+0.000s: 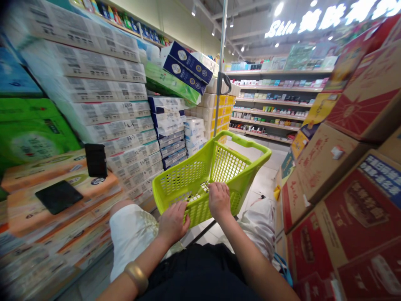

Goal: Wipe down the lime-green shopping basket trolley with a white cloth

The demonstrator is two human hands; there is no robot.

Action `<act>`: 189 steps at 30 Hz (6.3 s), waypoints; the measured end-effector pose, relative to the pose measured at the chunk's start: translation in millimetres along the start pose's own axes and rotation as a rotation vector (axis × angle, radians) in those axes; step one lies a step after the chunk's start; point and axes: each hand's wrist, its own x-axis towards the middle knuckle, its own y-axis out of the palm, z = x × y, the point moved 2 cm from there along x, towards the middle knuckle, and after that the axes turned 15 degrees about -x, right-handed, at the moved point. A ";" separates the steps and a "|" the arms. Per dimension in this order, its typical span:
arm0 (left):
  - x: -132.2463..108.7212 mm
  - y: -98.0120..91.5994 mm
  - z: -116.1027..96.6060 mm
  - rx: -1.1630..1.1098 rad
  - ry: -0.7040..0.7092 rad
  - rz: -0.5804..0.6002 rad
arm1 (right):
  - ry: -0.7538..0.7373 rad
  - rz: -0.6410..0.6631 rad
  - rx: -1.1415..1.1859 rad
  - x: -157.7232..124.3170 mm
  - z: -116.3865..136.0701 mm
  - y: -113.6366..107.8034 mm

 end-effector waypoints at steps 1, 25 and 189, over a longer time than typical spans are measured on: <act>0.1 0.1 0.1 0.002 0.002 -0.005 | 0.006 0.007 0.001 -1.6 4.2 0.7; 0.1 0.1 2.3 0.021 0.048 -0.030 | -0.162 0.078 0.082 -17.0 44.8 -1.1; 3.9 12.6 -4.6 -0.084 0.094 -0.048 | -0.042 0.053 0.026 -11.0 42.2 -8.5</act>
